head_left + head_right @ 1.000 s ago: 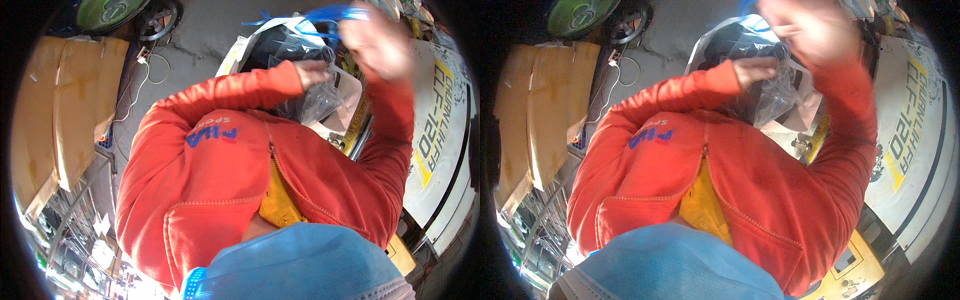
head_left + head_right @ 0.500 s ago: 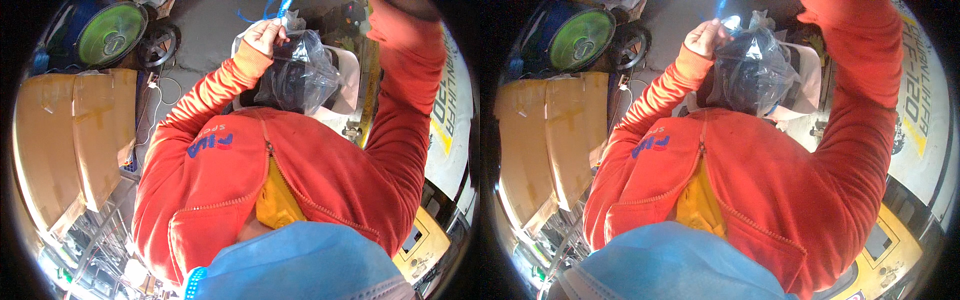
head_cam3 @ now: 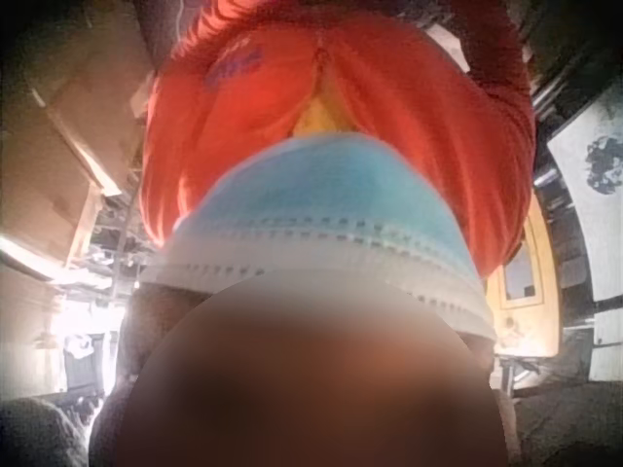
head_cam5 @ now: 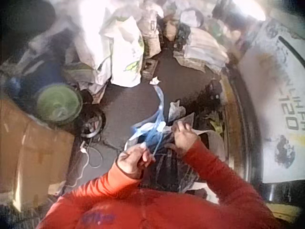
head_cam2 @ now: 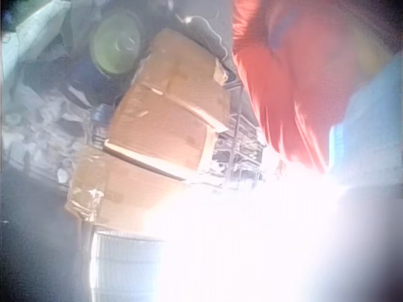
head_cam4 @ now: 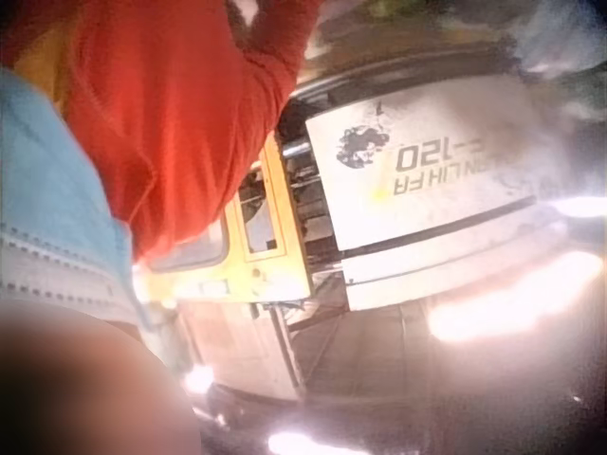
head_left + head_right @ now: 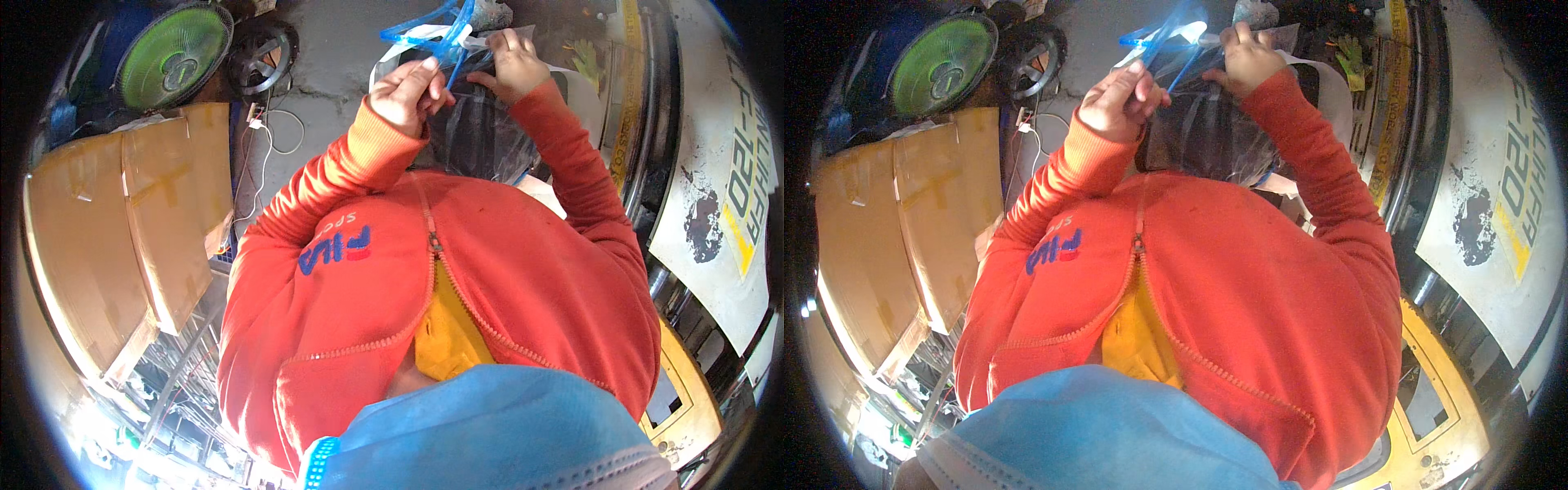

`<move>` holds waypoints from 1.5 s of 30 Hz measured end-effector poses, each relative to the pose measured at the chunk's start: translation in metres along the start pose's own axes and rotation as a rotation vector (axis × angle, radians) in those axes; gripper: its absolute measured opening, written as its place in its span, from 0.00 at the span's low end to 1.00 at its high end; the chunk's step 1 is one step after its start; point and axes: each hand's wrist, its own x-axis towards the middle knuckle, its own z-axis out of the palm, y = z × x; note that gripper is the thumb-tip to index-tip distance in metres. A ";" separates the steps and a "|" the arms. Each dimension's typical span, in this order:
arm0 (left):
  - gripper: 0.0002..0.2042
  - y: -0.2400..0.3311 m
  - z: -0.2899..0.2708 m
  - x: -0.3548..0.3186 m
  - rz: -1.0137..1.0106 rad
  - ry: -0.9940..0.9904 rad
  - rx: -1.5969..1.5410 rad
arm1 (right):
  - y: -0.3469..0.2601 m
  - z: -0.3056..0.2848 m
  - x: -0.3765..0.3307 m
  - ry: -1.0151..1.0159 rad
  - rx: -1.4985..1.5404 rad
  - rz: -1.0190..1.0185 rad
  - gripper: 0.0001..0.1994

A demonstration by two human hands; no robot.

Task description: The person repeatedly gathers the top of a large white sack, twists it, and secures it with blue plastic straps. After several attempts, the person puts on green gloves and continues handling the sack and nearby items.

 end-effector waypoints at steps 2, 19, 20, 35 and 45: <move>0.15 0.002 -0.003 -0.007 -0.051 -0.008 0.082 | -0.003 -0.003 -0.001 0.025 -0.010 -0.015 0.26; 0.17 0.009 -0.001 -0.037 -0.099 -0.117 0.400 | -0.018 -0.028 -0.015 0.069 0.046 -0.025 0.26; 0.17 0.006 -0.002 -0.036 -0.072 -0.129 0.371 | -0.019 -0.030 -0.015 0.105 0.035 -0.044 0.26; 0.15 -0.075 -0.046 -0.010 -0.205 -0.401 0.394 | 0.004 -0.011 -0.011 0.001 0.166 0.101 0.42; 0.13 -0.083 -0.056 0.005 -0.136 -0.518 0.436 | -0.078 -0.005 -0.165 0.297 0.341 -0.095 0.29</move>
